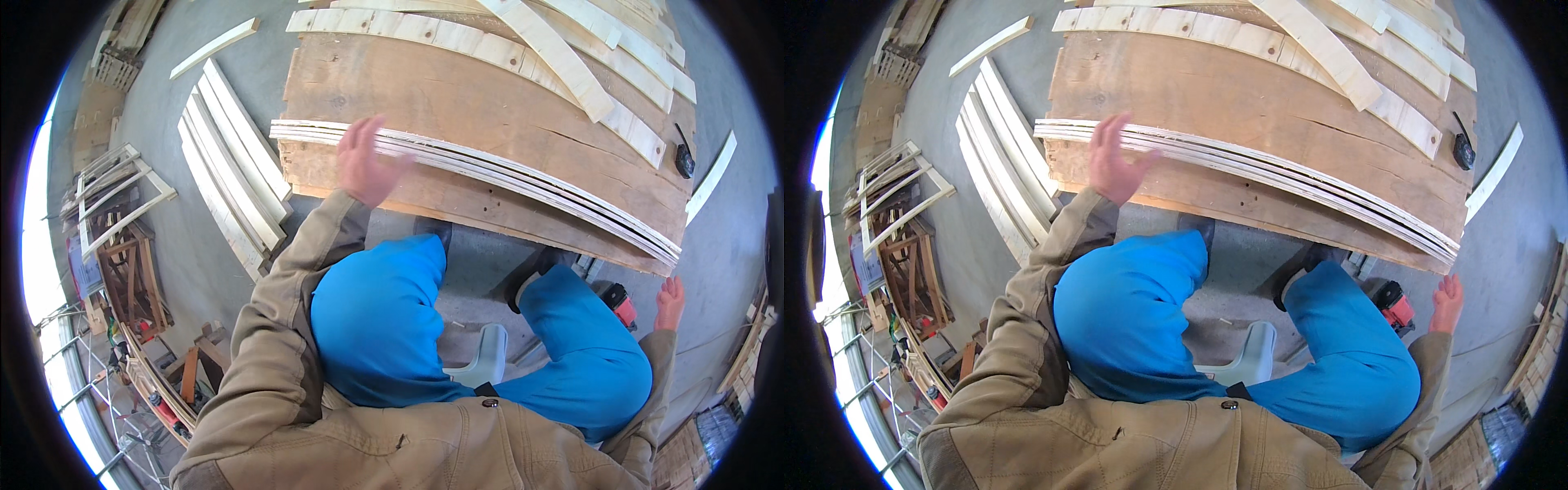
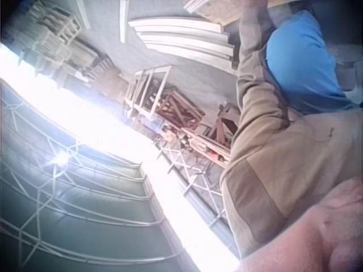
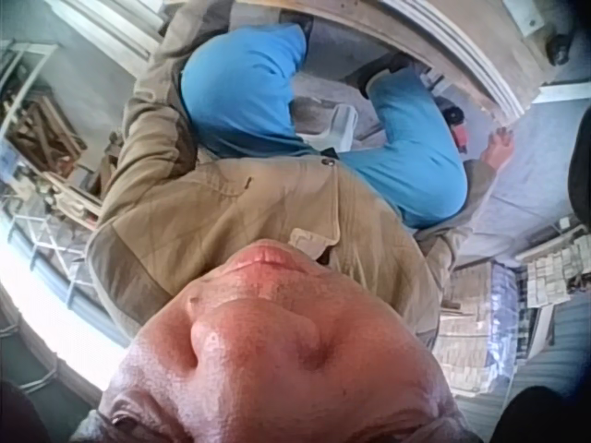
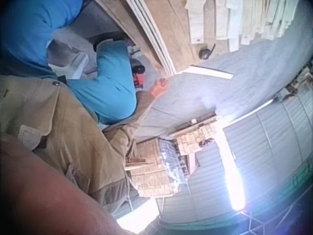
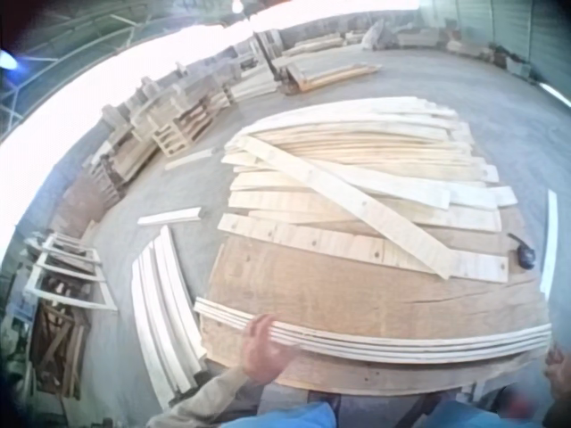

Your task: The person arranges thin wooden planks on a workbench, uses a red pneumatic nail gun to fasten them, and stacks the finished pieces. The person also uses a tape measure to check dimensions.

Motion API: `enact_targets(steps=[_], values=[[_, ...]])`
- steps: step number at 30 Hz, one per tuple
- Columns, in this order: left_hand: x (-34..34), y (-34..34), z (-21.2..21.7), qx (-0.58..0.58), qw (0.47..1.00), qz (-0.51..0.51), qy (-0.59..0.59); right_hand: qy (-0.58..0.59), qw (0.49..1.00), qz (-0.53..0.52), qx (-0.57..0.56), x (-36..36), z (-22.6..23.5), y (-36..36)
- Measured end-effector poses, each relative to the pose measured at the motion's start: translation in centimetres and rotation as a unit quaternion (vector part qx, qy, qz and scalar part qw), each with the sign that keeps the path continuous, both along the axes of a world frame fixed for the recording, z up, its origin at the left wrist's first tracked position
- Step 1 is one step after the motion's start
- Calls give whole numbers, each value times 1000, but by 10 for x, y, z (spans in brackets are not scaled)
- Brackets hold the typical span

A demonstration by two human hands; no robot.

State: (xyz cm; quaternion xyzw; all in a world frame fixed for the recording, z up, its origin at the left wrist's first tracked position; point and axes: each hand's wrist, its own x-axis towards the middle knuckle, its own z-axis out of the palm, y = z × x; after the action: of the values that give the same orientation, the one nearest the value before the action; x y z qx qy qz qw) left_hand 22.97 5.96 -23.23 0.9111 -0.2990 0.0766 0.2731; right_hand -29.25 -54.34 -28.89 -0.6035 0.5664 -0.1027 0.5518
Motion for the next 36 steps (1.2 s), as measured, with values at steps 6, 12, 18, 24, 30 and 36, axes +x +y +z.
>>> enact_targets(steps=[6,12,18,24,30,36], values=[[-12,42,-30,-287,814,373,340,21,1000,-8,7,-3,-3,9],[-8,36,-40,-358,681,408,491,11,999,21,39,8,2,18],[-1,31,-47,-373,667,389,515,15,996,55,68,19,2,23],[-2,30,-51,-390,659,377,522,16,996,47,70,28,8,32],[-2,30,-51,-398,654,374,523,11,995,60,76,36,12,36],[-1,30,-52,-395,656,369,527,20,994,64,82,36,10,35]])
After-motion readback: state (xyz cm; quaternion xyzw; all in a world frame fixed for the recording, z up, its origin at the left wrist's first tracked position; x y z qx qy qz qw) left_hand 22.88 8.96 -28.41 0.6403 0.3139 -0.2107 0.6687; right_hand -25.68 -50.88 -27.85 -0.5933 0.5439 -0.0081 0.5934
